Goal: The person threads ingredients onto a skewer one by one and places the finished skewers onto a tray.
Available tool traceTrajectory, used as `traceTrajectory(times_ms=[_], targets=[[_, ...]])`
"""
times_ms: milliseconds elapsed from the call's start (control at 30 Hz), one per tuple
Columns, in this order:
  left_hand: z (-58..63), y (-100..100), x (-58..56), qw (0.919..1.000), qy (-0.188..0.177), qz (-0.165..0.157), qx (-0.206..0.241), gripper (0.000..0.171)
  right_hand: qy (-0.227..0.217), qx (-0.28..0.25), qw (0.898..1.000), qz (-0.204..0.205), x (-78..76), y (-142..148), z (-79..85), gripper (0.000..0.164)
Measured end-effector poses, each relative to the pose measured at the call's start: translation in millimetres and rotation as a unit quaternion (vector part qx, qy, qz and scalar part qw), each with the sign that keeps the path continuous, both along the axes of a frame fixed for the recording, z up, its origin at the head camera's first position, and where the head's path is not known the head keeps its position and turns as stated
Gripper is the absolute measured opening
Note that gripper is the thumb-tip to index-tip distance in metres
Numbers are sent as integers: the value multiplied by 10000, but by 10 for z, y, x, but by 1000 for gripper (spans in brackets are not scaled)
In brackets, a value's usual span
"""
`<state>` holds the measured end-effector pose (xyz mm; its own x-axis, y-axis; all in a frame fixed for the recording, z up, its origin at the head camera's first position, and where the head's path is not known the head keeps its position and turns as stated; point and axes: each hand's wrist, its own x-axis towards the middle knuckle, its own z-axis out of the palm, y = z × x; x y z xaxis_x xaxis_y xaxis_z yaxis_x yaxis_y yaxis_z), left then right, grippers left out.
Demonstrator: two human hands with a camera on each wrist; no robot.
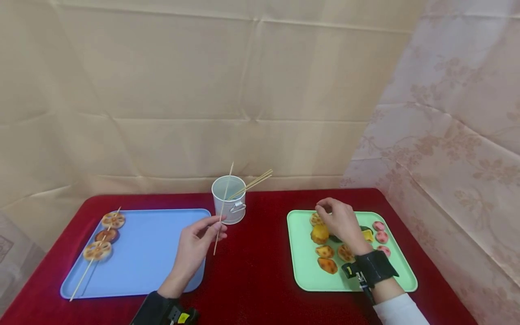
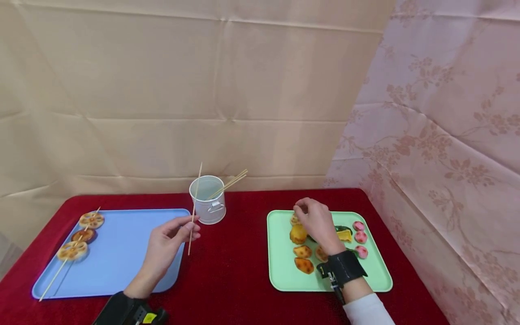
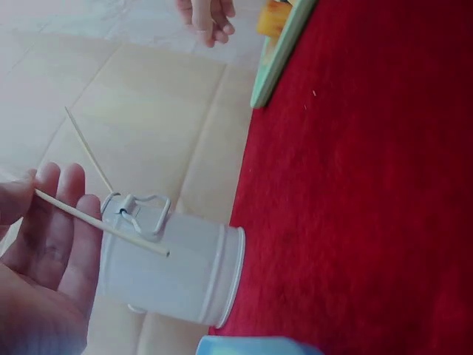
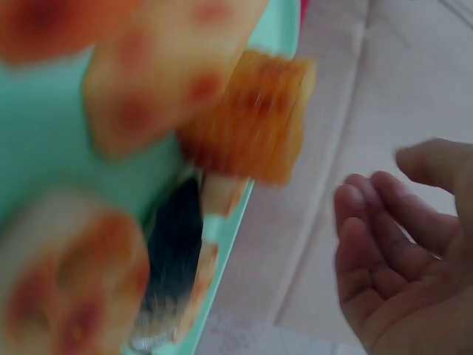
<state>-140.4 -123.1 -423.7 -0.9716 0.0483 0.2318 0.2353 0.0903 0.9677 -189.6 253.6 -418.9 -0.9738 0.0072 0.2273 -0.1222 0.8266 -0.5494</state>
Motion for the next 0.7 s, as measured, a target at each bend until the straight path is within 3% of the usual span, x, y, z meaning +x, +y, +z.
traceTrajectory(times_ms=[167,300,433,700], targets=[[-13,11,17,9978,52,146,-637,22,-406,667,9967,229,-75,76,7,20],[-31,28,24,9957,232,204,-872,21,-646,1054,9917,349,-132,104,-4,24],[-56,33,25,9918,481,336,-1140,20,-946,1253,9868,392,-179,116,-3,31],[-95,18,35,9873,657,437,-1378,18,-1244,1261,9830,490,-221,132,12,27]])
